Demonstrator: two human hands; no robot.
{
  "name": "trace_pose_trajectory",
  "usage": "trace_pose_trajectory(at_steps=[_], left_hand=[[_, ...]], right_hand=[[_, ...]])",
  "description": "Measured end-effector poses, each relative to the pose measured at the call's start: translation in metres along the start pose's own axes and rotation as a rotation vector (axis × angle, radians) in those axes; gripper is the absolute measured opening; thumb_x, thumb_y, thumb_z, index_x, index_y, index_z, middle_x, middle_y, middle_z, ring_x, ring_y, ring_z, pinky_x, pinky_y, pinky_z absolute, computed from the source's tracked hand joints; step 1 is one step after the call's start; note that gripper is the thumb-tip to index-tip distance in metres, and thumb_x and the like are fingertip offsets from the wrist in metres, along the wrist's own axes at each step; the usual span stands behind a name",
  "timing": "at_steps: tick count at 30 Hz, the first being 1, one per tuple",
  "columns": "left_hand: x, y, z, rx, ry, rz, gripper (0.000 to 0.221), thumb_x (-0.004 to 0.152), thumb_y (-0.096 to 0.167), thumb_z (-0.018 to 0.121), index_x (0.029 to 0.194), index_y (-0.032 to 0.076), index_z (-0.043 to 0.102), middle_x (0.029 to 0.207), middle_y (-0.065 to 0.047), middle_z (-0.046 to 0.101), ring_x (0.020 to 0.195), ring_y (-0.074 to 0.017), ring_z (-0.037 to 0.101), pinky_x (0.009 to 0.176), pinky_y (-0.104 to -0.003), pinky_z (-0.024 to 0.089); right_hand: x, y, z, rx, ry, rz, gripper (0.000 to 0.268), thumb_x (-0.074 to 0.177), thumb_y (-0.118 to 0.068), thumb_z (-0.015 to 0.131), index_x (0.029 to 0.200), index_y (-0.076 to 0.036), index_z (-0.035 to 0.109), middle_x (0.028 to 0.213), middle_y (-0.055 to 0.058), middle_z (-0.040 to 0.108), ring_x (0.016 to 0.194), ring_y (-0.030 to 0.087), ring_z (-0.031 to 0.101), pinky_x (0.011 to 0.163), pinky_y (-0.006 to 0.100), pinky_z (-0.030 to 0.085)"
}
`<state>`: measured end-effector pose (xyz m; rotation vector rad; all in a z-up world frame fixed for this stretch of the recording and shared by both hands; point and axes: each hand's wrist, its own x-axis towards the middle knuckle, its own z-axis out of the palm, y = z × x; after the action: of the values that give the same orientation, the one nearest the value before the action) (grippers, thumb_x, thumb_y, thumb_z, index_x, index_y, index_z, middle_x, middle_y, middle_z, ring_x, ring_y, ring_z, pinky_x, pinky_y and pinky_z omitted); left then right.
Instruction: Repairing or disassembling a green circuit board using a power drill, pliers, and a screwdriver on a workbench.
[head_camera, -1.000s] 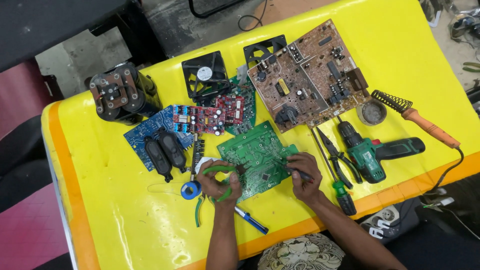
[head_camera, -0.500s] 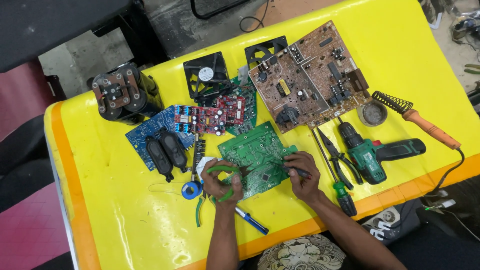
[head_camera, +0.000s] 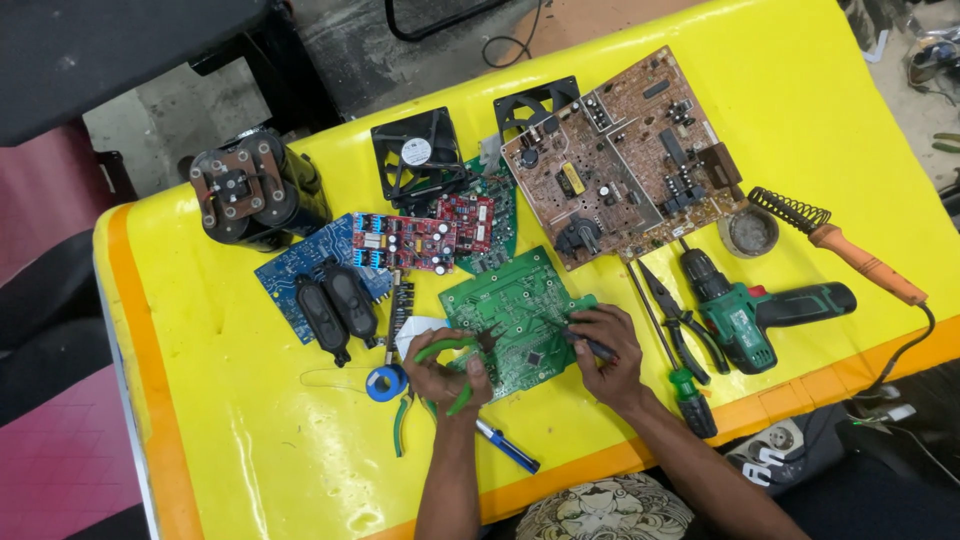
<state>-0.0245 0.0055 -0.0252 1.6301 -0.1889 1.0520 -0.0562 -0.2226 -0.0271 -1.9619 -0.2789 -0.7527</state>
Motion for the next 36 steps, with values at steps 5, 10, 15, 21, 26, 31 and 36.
trace_pose_trajectory(at_steps=[5, 10, 15, 21, 26, 31, 36], left_hand=[[0.008, -0.006, -0.001, -0.055, -0.007, -0.047, 0.062, 0.088, 0.033, 0.072, 0.125, -0.011, 0.048, 0.082, -0.015, 0.072, 0.063, -0.0242, 0.076, 0.068, -0.036, 0.063], [0.003, -0.004, -0.002, 0.030, 0.021, 0.020, 0.066, 0.089, 0.037, 0.072, 0.127, -0.009, 0.044, 0.088, -0.015, 0.073, 0.068, -0.0209, 0.077, 0.075, -0.032, 0.061], [0.009, -0.001, 0.004, -0.011, -0.041, -0.075, 0.064, 0.090, 0.029, 0.076, 0.132, -0.007, 0.043, 0.095, -0.016, 0.074, 0.076, -0.0259, 0.078, 0.068, -0.033, 0.061], [0.013, 0.003, 0.004, 0.042, -0.021, -0.045, 0.065, 0.091, 0.031, 0.075, 0.132, -0.006, 0.041, 0.095, -0.015, 0.072, 0.072, -0.0231, 0.076, 0.072, -0.035, 0.063], [0.010, 0.006, 0.002, 0.082, 0.005, -0.007, 0.064, 0.095, 0.033, 0.071, 0.136, -0.003, 0.038, 0.103, -0.012, 0.070, 0.082, -0.0218, 0.077, 0.084, -0.038, 0.064], [0.009, -0.004, 0.004, 0.008, 0.002, -0.058, 0.070, 0.087, 0.025, 0.078, 0.135, -0.007, 0.038, 0.095, -0.016, 0.072, 0.072, -0.0249, 0.077, 0.072, -0.036, 0.064], [0.002, -0.008, 0.003, 0.024, 0.004, -0.034, 0.071, 0.086, 0.025, 0.079, 0.135, -0.009, 0.039, 0.098, -0.017, 0.073, 0.076, -0.0263, 0.078, 0.073, -0.036, 0.063]], right_hand=[[0.030, -0.016, -0.005, -0.091, -0.080, 0.041, 0.018, 0.104, -0.020, 0.063, 0.106, -0.008, 0.076, 0.104, 0.010, 0.078, 0.110, 0.033, 0.075, 0.108, 0.054, 0.048], [0.040, -0.001, 0.001, 0.024, -0.054, 0.108, 0.018, 0.104, -0.020, 0.064, 0.103, -0.007, 0.077, 0.099, 0.009, 0.079, 0.100, 0.034, 0.076, 0.102, 0.051, 0.054], [0.044, 0.011, 0.014, 0.074, -0.137, 0.186, 0.015, 0.101, -0.019, 0.069, 0.107, -0.009, 0.079, 0.098, 0.007, 0.080, 0.098, 0.032, 0.077, 0.096, 0.048, 0.057], [0.041, 0.010, 0.010, 0.118, -0.132, 0.223, 0.018, 0.105, -0.017, 0.064, 0.110, -0.007, 0.078, 0.100, 0.013, 0.079, 0.097, 0.036, 0.076, 0.091, 0.046, 0.059], [0.041, 0.002, 0.010, 0.112, -0.083, 0.169, 0.019, 0.105, -0.017, 0.062, 0.109, -0.005, 0.076, 0.102, 0.014, 0.078, 0.101, 0.034, 0.076, 0.093, 0.044, 0.058], [0.034, 0.012, 0.009, 0.100, -0.096, 0.161, 0.020, 0.105, -0.019, 0.062, 0.107, -0.006, 0.077, 0.097, 0.016, 0.079, 0.098, 0.036, 0.077, 0.092, 0.045, 0.059], [0.044, -0.002, 0.011, 0.119, -0.046, 0.096, 0.021, 0.105, -0.018, 0.061, 0.103, -0.005, 0.077, 0.098, 0.016, 0.079, 0.096, 0.038, 0.076, 0.095, 0.048, 0.058]])
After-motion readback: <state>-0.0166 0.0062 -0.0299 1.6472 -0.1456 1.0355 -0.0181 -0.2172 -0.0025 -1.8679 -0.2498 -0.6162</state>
